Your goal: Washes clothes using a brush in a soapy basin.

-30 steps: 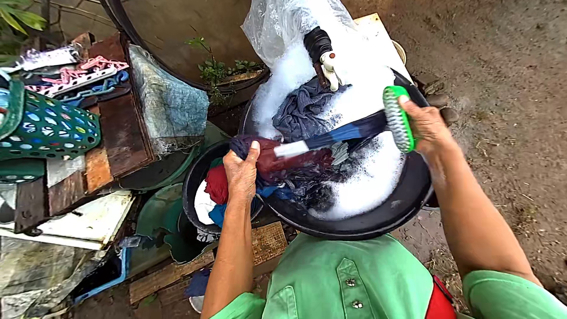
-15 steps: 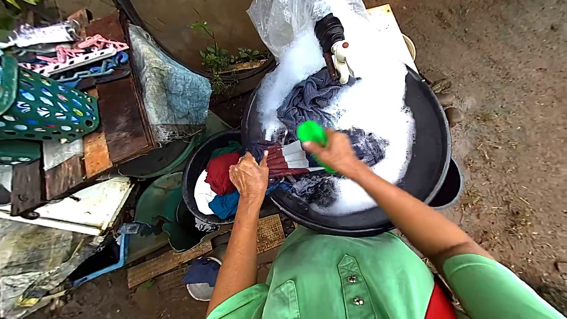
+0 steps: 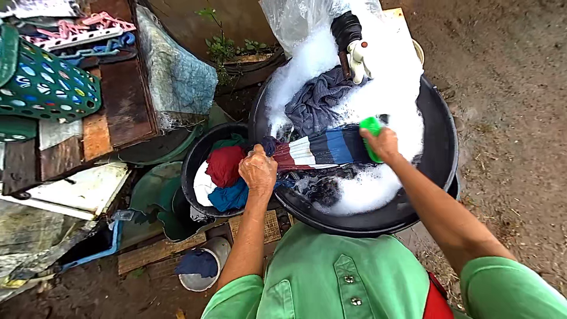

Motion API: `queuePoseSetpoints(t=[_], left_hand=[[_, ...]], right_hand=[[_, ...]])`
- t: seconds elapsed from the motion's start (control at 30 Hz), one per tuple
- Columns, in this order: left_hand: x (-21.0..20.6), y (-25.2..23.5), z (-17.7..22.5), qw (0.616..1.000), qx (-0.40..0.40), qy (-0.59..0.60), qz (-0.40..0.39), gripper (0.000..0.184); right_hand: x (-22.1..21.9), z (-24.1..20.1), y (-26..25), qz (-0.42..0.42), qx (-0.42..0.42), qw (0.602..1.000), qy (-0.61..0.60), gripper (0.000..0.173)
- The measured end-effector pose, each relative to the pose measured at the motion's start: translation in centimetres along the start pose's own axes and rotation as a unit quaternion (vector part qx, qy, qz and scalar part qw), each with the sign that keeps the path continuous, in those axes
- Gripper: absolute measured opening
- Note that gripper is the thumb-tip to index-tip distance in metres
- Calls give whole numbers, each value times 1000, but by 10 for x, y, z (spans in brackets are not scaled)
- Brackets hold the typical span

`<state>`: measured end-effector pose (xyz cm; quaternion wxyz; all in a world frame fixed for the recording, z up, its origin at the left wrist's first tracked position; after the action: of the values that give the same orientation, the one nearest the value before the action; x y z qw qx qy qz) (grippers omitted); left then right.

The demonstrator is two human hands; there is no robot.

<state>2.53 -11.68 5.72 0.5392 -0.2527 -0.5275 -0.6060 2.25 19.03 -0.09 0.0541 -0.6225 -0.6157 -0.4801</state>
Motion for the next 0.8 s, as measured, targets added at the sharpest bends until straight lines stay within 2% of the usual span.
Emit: queuePoseSetpoints(t=[0.1,0.17,0.23,0.37,0.43,0.5,0.53,0.6,0.67,0.73,0.8], left_hand=[[-1,1,0,1000,-2,-10,0,26],[-1,2,-2,1000,-4,-12,3,25],[-1,2,-4,1000,-16,-11,8,25],[-1,1,-1,1000,-13,-9,-3,25],[-1,1,1,1000,-13,-7,10,24],[0,0,1,1000,-5,-14,12,24],[0,-1,3,1000,-2,-20,11,24],[-2,0,4,999,3,-34,7,25],[-1,0,5,999,1,-41,10,25],[0,1,4,998,-1,-55,1,26],[3,0,5,998,1,-63,-11,28]], right_hand=[[-65,-90,36,-94,136,986,-11,55],[-98,-117,41,-156,180,970,43,59],[-92,-94,16,-162,135,975,76,63],[-21,6,-28,-56,16,995,83,64],[7,32,-32,-28,-33,996,84,63],[14,30,-24,-14,-48,998,50,64],[8,16,-14,-10,-21,999,29,62],[-27,-27,18,-32,57,998,5,58],[-71,-62,42,-105,122,986,37,59],[-85,-55,36,-168,119,975,88,63],[-56,-18,10,-138,59,985,88,64]])
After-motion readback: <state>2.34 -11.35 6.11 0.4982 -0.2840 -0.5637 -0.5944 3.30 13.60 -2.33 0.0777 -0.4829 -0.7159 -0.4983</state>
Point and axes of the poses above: each hand's wrist, its own y-axis away from the middle knuckle, its own x-axis out of the back of the hand, z = x × y, the point moved 1 cm from there along -y, towards the middle knuckle, and after that the axes turned 14 degrees about -z, right-handed, at the moved point
